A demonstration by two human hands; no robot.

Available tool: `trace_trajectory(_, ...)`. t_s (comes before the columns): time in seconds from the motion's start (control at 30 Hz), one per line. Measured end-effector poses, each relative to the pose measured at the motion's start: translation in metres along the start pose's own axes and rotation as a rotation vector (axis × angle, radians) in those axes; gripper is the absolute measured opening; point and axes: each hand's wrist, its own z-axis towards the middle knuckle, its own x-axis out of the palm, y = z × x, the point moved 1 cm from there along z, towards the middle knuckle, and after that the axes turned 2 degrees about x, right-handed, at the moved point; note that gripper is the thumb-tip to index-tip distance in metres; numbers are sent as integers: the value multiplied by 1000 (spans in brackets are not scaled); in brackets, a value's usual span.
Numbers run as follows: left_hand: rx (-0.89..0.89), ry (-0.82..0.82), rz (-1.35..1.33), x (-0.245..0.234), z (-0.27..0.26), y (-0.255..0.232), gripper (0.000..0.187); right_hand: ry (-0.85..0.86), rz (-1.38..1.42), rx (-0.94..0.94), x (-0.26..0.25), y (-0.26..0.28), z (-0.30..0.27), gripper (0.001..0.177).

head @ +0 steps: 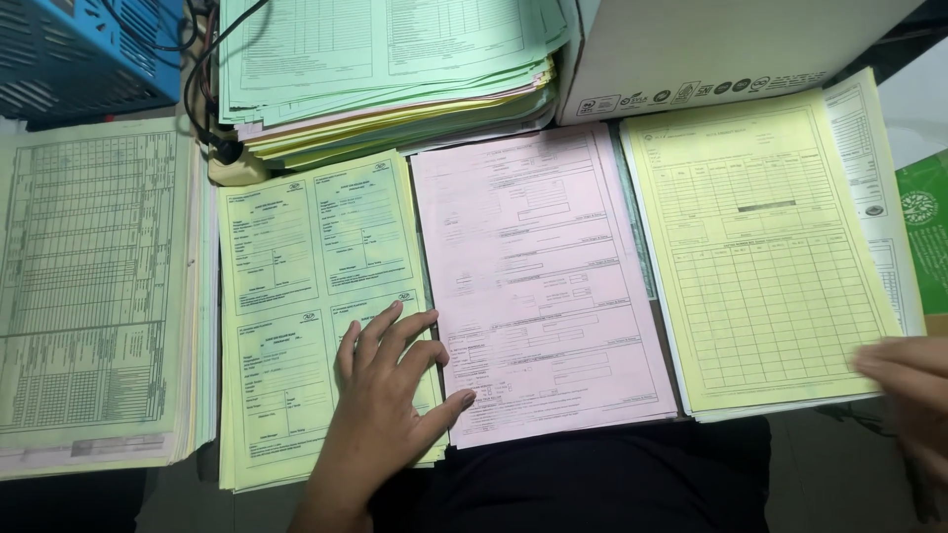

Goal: Sort and organize various printed forms and documents on a desk

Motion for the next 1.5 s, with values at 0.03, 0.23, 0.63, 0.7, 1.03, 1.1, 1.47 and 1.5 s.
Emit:
trace_trajectory(0.03, -3, -1, 0, 0, 0, 0, 35, 2, 1, -3, 8, 22, 17, 62)
trace_trajectory(0.23, -7, -9, -4, -1, 1, 2, 43, 462, -125, 526, 46, 47, 51, 65)
trace_trajectory(0.63, 120, -50, 37, -3, -5, -2, 51, 264, 59, 502, 41, 13, 16, 32)
trace_trajectory(0.7, 143, -58, 16, -4, -6, -1, 54, 150, 42, 332, 42, 17, 20, 37)
trace_trajectory(1.03, 217, -79, -82, -14, -4, -17, 68, 152, 300, 146, -11, 92, 79, 53)
trace_trajectory(1.1, 292, -181, -99, -14, -4, -23, 63, -138, 198, -98, -10, 145, 116, 28)
trace_trajectory(1.47, 617, -342, -126, -11, -3, -64, 10, -208, 249, -618, 34, 235, 189, 21)
trace_trajectory(1.5, 612, -336, -156, -14, -2, -63, 12, -227, 273, -621, 35, 237, 190, 20)
